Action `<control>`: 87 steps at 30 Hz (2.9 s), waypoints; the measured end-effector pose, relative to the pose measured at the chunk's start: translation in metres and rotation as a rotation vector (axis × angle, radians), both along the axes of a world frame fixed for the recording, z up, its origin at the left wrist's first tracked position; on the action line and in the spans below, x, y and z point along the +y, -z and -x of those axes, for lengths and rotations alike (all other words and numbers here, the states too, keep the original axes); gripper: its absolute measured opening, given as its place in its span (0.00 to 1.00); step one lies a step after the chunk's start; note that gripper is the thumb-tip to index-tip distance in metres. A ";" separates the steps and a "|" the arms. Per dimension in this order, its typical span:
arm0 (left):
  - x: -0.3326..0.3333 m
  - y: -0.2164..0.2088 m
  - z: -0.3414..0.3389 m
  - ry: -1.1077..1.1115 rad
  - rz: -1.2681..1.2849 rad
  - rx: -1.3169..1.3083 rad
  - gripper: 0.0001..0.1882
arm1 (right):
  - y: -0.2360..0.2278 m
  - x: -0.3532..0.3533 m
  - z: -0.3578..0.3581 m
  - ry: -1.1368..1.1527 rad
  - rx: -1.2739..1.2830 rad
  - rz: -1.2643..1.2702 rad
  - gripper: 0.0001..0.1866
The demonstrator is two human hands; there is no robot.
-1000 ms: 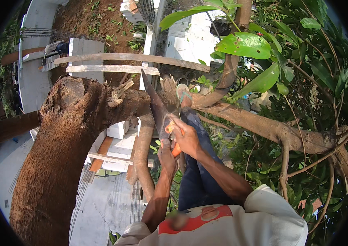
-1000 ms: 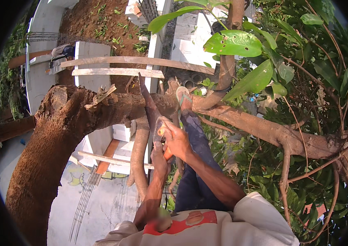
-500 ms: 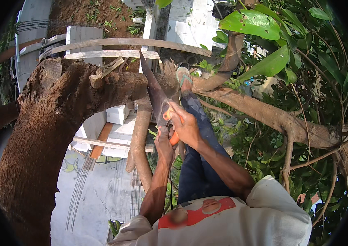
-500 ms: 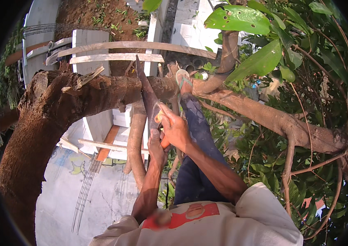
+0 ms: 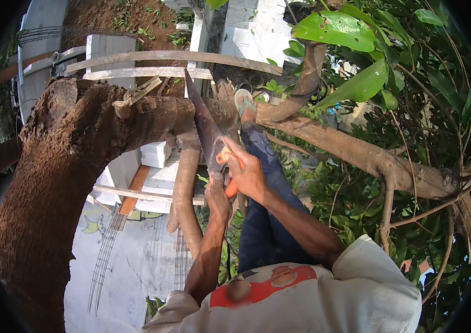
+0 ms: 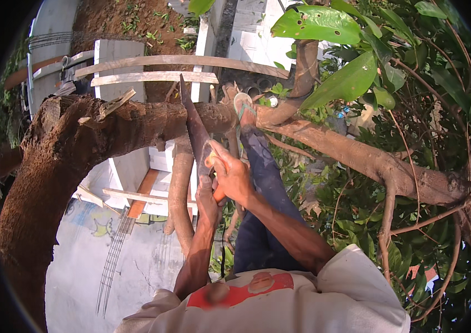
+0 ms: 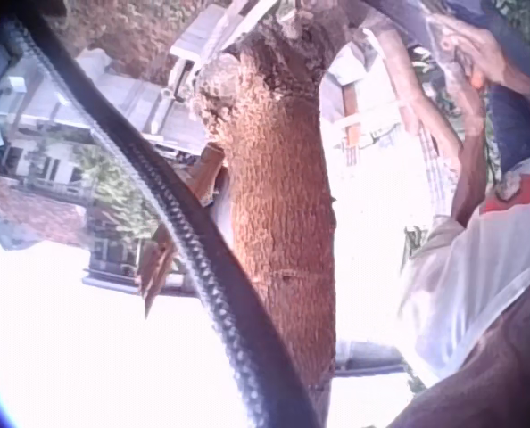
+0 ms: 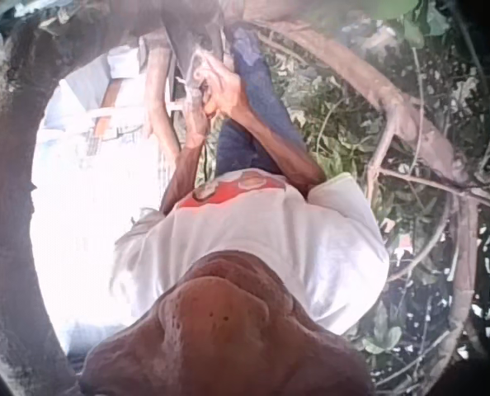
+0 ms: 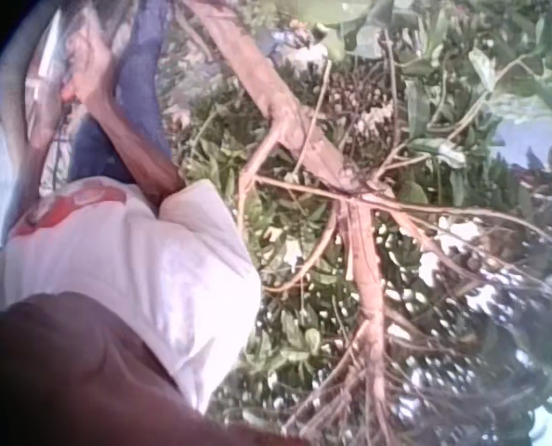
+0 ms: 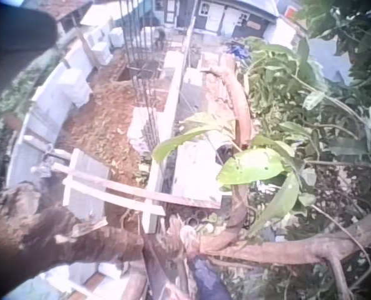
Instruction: The person saws through tree branches using a hand saw while perched on the tree trunk, eventually removing a large section of the branch.
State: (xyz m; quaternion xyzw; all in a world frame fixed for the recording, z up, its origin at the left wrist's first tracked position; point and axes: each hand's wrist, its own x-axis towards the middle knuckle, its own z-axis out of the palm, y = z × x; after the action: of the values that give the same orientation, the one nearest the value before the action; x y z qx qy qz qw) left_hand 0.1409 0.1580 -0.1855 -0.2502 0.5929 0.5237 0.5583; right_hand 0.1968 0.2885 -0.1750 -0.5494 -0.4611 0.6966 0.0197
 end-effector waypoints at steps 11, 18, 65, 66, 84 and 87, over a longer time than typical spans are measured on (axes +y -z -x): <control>0.088 0.064 0.083 0.031 -0.063 0.029 0.23 | 0.044 0.115 0.098 -0.091 -0.008 0.054 0.25; -0.072 -0.073 -0.030 0.085 -0.038 0.001 0.34 | -0.084 -0.056 -0.037 0.039 -0.008 0.074 0.26; -0.042 -0.061 -0.013 0.079 -0.002 -0.009 0.28 | -0.066 -0.042 -0.016 0.097 -0.006 -0.004 0.25; -0.020 -0.028 0.008 0.172 0.024 -0.029 0.27 | -0.044 -0.022 -0.002 0.106 -0.010 -0.047 0.25; 0.027 0.041 0.049 0.062 -0.020 0.079 0.23 | 0.024 0.025 0.048 -0.007 -0.049 -0.044 0.25; 0.059 0.048 0.057 -0.028 -0.083 -0.012 0.22 | 0.052 0.075 0.068 -0.078 0.083 -0.214 0.25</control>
State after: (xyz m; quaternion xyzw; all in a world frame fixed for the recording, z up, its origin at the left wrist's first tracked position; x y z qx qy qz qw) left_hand 0.0838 0.2169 -0.2338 -0.2385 0.5637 0.5541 0.5642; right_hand 0.1288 0.3634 -0.2268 -0.4964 -0.5527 0.6657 0.0700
